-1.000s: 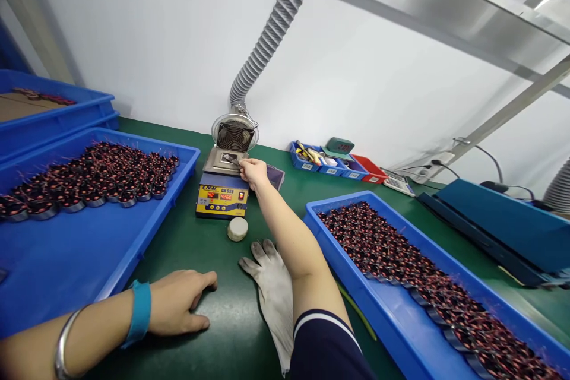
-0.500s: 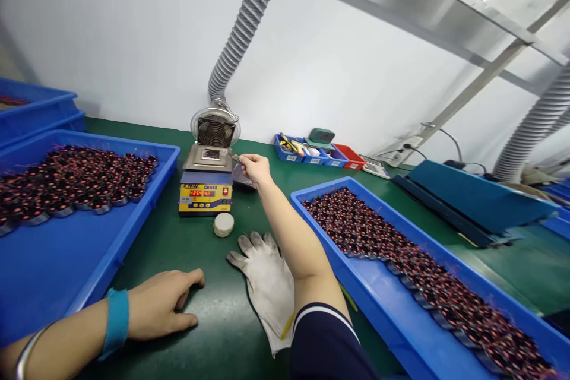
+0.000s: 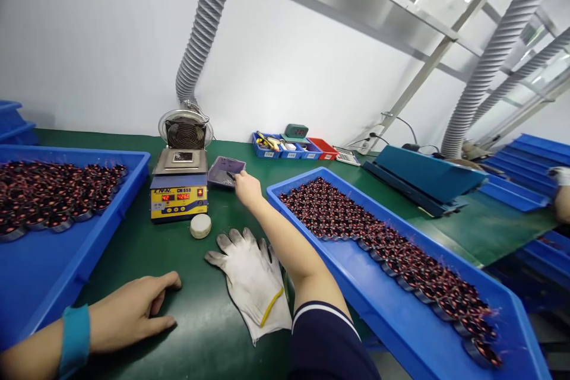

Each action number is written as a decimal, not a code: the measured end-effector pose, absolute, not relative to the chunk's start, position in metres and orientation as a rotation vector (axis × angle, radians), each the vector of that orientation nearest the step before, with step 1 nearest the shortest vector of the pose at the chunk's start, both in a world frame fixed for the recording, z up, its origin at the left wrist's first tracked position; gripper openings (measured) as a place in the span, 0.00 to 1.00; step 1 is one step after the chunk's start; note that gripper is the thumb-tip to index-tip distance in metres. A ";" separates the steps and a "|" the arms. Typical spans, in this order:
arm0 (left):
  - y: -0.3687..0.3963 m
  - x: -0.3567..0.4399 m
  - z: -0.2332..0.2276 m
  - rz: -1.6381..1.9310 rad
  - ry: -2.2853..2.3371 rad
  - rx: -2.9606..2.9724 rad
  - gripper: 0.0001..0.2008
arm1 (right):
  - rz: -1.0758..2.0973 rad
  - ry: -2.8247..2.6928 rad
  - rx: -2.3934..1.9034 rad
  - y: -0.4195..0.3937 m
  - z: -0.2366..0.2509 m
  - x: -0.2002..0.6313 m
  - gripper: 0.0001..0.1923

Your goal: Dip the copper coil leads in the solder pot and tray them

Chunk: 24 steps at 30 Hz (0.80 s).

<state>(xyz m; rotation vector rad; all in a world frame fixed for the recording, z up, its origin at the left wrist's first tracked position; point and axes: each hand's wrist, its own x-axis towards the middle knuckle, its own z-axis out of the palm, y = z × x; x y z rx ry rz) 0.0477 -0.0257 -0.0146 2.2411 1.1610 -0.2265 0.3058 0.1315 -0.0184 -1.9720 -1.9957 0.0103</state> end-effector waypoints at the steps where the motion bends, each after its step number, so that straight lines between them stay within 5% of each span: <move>1: -0.026 0.047 -0.013 -0.217 1.161 2.244 0.19 | -0.015 -2.032 -1.984 0.131 -0.018 0.306 0.13; 11: -0.026 0.046 -0.008 -0.180 1.196 2.291 0.19 | -0.103 -2.225 -2.018 0.132 -0.012 0.307 0.16; 24: -0.026 0.046 -0.018 -0.182 1.223 2.235 0.20 | 0.167 -2.306 -1.765 0.121 0.005 0.335 0.09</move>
